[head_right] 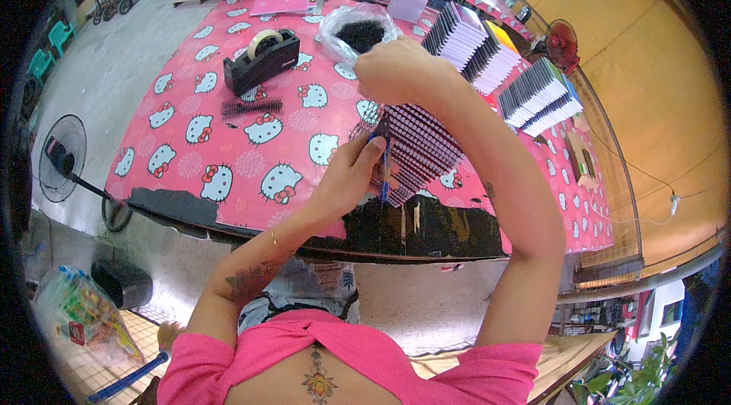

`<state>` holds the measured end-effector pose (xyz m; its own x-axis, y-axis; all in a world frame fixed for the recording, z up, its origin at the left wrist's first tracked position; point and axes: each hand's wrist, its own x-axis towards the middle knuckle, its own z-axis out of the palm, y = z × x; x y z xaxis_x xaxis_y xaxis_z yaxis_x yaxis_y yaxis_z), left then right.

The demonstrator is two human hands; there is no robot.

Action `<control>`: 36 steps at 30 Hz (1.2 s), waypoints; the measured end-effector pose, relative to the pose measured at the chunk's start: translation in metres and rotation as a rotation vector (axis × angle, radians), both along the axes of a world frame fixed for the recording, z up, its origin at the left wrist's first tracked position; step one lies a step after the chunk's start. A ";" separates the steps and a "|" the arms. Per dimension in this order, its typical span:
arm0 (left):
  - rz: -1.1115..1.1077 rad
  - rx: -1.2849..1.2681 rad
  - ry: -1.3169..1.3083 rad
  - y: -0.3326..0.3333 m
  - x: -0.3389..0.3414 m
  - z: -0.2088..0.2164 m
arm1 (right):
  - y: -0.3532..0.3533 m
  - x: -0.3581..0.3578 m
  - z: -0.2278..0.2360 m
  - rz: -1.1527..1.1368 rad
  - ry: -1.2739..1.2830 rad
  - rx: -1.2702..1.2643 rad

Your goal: The person organizes small pink notebooks into stacks on a table and uses scissors to trim the wire coils on the binding. They handle each notebook individually to align and cut the wire before placing it into a completed pile.

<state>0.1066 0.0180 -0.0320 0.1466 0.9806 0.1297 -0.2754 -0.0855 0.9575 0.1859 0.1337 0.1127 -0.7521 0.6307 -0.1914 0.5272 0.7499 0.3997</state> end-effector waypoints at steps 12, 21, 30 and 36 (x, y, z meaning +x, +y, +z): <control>-0.053 -0.007 0.079 0.004 -0.002 -0.002 | 0.004 0.006 -0.007 0.054 0.036 -0.006; 0.010 -0.030 -0.018 0.002 0.004 -0.016 | -0.003 -0.006 -0.007 0.014 -0.019 -0.047; -0.093 -0.065 0.027 0.000 -0.002 -0.014 | 0.002 -0.006 -0.011 0.003 -0.043 -0.122; -0.001 -0.008 -0.023 -0.002 0.003 -0.029 | 0.007 -0.007 -0.022 0.051 -0.010 -0.079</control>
